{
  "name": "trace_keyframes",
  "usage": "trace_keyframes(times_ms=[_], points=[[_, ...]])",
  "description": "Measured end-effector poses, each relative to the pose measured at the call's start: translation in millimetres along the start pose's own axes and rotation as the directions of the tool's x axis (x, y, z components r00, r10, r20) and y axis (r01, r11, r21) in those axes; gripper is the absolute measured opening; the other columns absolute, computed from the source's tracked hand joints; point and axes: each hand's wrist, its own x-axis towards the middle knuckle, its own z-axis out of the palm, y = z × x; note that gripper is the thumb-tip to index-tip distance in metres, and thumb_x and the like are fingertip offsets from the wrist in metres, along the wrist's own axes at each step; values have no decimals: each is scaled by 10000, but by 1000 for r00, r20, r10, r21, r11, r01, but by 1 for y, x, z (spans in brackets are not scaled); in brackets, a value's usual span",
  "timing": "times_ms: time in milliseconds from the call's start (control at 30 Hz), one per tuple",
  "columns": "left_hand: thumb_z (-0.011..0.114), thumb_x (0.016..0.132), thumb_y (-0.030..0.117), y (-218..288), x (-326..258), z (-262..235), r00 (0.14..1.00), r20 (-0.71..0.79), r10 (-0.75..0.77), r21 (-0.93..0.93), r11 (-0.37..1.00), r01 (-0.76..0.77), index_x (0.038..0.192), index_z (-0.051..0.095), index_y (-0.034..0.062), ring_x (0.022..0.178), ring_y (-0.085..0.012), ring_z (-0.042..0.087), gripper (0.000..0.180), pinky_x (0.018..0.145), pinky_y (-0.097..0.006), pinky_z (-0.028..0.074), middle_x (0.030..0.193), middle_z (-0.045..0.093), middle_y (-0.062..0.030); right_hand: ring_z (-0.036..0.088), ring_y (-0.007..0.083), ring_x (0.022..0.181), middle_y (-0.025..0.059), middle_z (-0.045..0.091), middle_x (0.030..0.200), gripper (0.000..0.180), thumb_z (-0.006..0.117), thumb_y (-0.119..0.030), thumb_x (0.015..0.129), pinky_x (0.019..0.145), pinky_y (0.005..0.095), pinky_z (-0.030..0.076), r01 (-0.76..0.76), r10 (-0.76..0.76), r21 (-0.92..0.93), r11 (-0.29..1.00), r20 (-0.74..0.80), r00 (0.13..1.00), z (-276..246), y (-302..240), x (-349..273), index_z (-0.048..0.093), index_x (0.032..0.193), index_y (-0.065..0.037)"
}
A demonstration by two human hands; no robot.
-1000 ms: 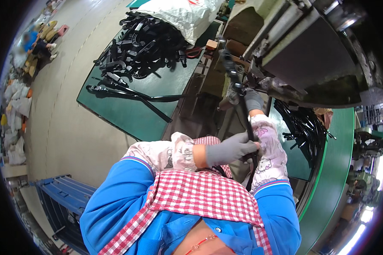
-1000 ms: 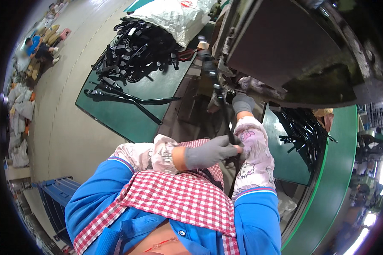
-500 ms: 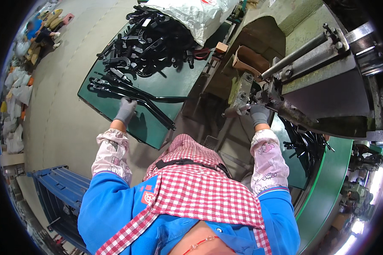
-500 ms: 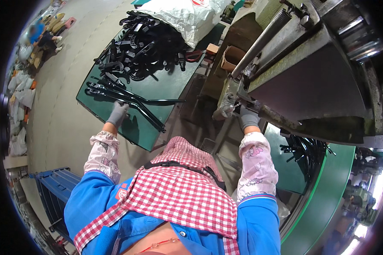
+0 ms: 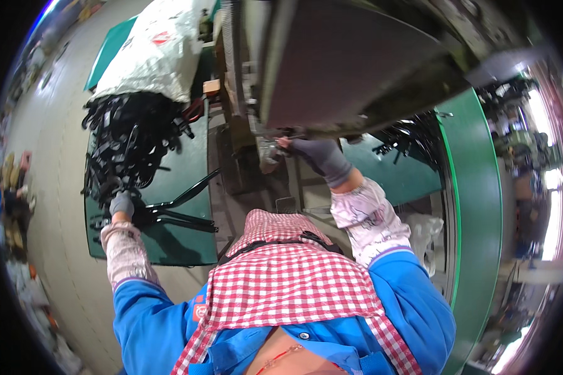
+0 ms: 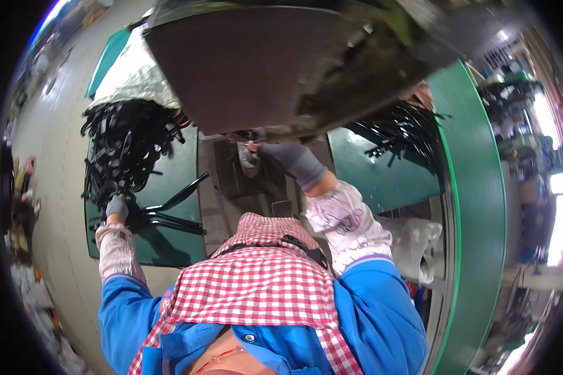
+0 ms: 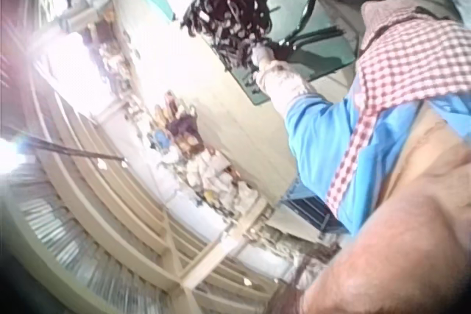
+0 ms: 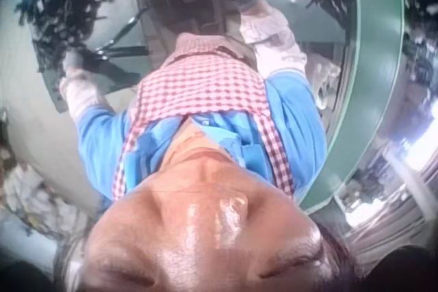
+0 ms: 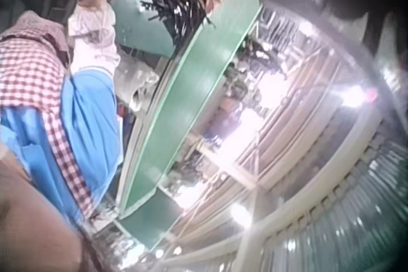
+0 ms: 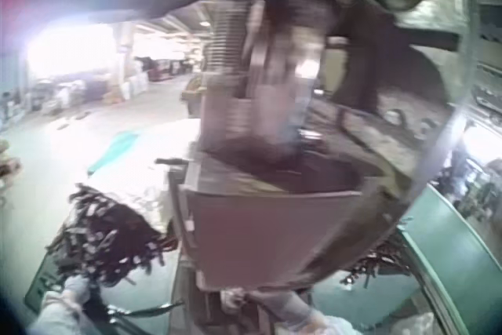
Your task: The person repeatedly picks up black plastic hanger parts from a table, inserts them into a press machine, and removes the assembled hangers. The person places the finished hangers into a white basket. The person also briefly handles a cardboard box during the process.
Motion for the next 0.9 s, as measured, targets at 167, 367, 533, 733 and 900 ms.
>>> trace_keyframes(times_ms=[167, 367, 533, 733, 900], points=[[555, 878, 131, 0, -5, -2, 977, -186, 102, -61, 992, -115, 1085, 703, 143, 1000, -366, 670, 255, 849, -467, 537, 1078, 696, -171, 666, 186, 827, 87, 711, 952, 266, 611, -305, 971, 760, 304, 500, 83, -63, -368, 926, 66, 996, 2, 7, 16, 678, 1135, -107], [568, 956, 256, 31, -58, -67, 684, -675, -277, -440, 895, -72, 1189, 616, 107, 985, -314, 638, 281, 850, -427, 525, 1080, 676, -149, 674, 247, 906, 126, 702, 996, 293, 647, -336, 919, 799, 364, 503, -66, 84, -518, 853, 10, 996, 3, -24, 8, 667, 1100, -106], [503, 1018, 255, 67, -134, -80, 738, -602, -305, -798, 200, -568, 1193, 577, 28, 932, -207, 609, 297, 880, -346, 516, 1033, 612, -66, 654, 212, 885, 142, 687, 1017, 492, 695, -349, 898, 801, 339, 510, -149, 82, -242, 959, -266, 960, -67, 65, -15, 589, 1215, 13], [486, 1036, 359, 226, -259, -79, 986, 19, 163, -570, -809, 145, 1257, 551, 77, 752, -159, 578, 364, 753, -339, 536, 923, 578, -43, 545, 386, 1209, 170, 544, 1337, 563, 679, -375, 838, 997, 445, 466, -639, 265, -678, 363, -582, 769, -231, 125, -67, 537, 1331, -143], [447, 1039, 435, 318, -310, -102, 860, 235, 452, -605, -624, 493, 1281, 548, 80, 670, -180, 573, 442, 667, -355, 531, 911, 577, -52, 454, 334, 1321, 125, 461, 1448, 483, 589, -345, 857, 1049, 462, 414, -736, 289, -677, 14, -701, 651, -344, 130, -89, 545, 1324, -227]])
